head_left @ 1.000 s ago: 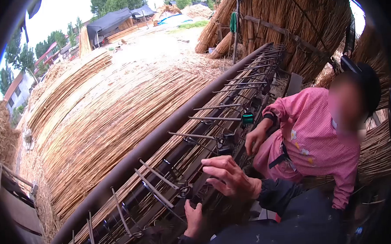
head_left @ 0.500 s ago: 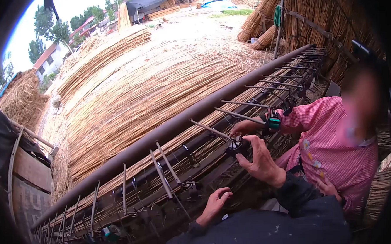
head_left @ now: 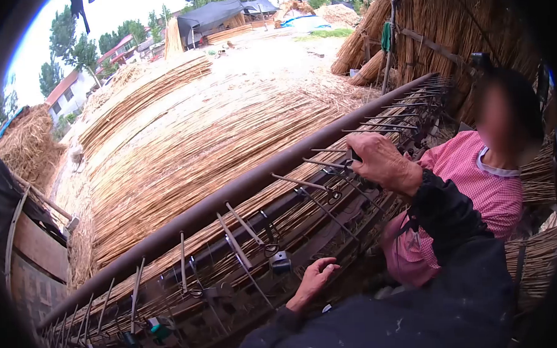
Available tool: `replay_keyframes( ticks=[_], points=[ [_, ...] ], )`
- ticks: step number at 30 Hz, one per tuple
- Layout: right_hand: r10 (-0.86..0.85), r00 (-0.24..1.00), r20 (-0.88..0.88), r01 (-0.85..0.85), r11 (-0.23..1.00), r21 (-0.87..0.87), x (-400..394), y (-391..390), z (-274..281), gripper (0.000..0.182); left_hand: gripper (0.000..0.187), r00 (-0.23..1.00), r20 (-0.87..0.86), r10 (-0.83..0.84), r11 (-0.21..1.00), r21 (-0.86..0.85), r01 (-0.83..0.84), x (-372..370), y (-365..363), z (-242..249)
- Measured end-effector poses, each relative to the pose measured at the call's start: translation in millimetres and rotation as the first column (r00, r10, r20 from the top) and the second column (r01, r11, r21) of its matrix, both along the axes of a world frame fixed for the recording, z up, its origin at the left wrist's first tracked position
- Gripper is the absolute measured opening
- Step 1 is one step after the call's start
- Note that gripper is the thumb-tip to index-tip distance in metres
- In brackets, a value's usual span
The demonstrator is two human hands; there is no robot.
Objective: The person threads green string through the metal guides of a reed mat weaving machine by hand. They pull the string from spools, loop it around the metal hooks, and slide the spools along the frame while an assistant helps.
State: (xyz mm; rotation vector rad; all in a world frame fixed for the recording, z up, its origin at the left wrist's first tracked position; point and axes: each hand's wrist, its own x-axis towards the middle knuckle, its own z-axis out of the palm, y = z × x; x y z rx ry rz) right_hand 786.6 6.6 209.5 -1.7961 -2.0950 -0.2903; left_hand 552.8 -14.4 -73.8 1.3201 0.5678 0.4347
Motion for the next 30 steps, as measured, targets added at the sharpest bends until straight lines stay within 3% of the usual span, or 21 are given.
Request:
replay_keyframes(
  ticks=[2, 5, 7, 9, 10, 13, 14, 16, 17, 19, 21, 22, 23, 25, 27, 29, 30],
  points=[
    [-0.077, 0.997, 0.007, 0.077, 0.976, -0.204, -20, -20, -9, 0.021, 0.034, 1.000, 0.028, 0.014, 0.997, -0.071, -0.012, -8, -1, 11],
    [-0.041, 0.999, 0.022, 0.046, 0.952, -0.304, -43, -58, -46, 0.022, 0.037, 0.993, 0.102, 0.056, 0.986, -0.161, -0.039, -13, 0, 17],
    [-0.044, 0.977, -0.208, -0.052, 0.901, -0.431, -55, -83, -94, 0.030, 0.042, 0.980, 0.187, 0.072, 0.965, -0.260, -0.021, -14, -4, 22],
    [-0.146, 0.929, -0.340, -0.051, 0.859, -0.510, -77, -104, -134, 0.040, 0.046, 0.963, 0.249, 0.104, 0.875, -0.483, 0.030, -19, -12, 43],
    [-0.176, 0.882, -0.437, -0.089, 0.849, -0.521, -85, -108, -152, 0.045, 0.048, 0.932, 0.355, 0.075, 0.853, -0.506, 0.124, -19, -15, 37],
    [-0.280, 0.686, -0.671, -0.168, 0.837, -0.521, -107, -119, -166, 0.048, 0.047, 0.985, 0.170, -0.027, 0.918, -0.386, 0.092, -33, -17, 13],
    [-0.315, 0.622, -0.717, -0.165, 0.843, -0.513, -109, -120, -166, 0.035, 0.047, 0.986, 0.166, -0.032, 0.918, -0.386, 0.095, -37, -21, -10],
    [-0.312, 0.582, -0.750, -0.127, 0.877, -0.463, -103, -118, -176, 0.034, 0.046, 0.993, -0.113, -0.031, 0.999, -0.046, 0.026, -42, -23, -42],
    [-0.307, 0.547, -0.779, -0.087, 0.904, -0.418, -101, -116, -179, 0.032, 0.045, 0.877, -0.479, 0.045, 0.922, 0.358, 0.149, -49, -25, -44],
    [-0.315, 0.555, -0.770, -0.060, 0.908, -0.415, -97, -110, -178, 0.026, 0.043, 0.790, -0.592, 0.160, 0.727, 0.612, 0.311, -46, -15, -35],
    [-0.216, 0.500, -0.839, 0.033, 0.972, -0.231, -91, -101, -183, 0.020, 0.042, 0.960, -0.238, 0.146, 0.792, 0.609, 0.031, -36, 26, -1],
    [-0.158, 0.487, -0.859, 0.025, 0.986, -0.167, -88, -93, -196, 0.016, 0.043, 0.961, -0.157, 0.228, 0.736, 0.674, -0.065, -26, 38, 25],
    [-0.154, 0.480, -0.864, 0.022, 0.986, -0.164, -88, -87, -204, 0.016, 0.046, 0.962, 0.083, 0.258, 0.600, 0.767, -0.227, -13, 61, 5],
    [-0.320, 0.084, -0.944, -0.015, 0.947, -0.322, -91, -72, -221, 0.017, 0.052, 0.873, 0.031, 0.487, 0.519, 0.794, -0.317, 10, 91, 11],
    [-0.270, 0.228, -0.935, -0.070, 0.954, -0.292, -85, -53, -264, 0.020, 0.059, 0.827, 0.025, 0.562, 0.505, 0.782, -0.366, 26, 125, 16],
    [-0.365, 0.168, -0.916, -0.093, 0.919, -0.383, -89, -35, -277, 0.025, 0.057, 0.678, 0.014, 0.735, 0.274, 0.909, -0.315, 47, 166, -5],
    [-0.419, 0.031, -0.907, -0.147, 0.896, -0.419, -91, -26, -280, 0.025, 0.057, 0.680, 0.012, 0.733, 0.272, 0.911, -0.309, 53, 181, -10]
  ],
)
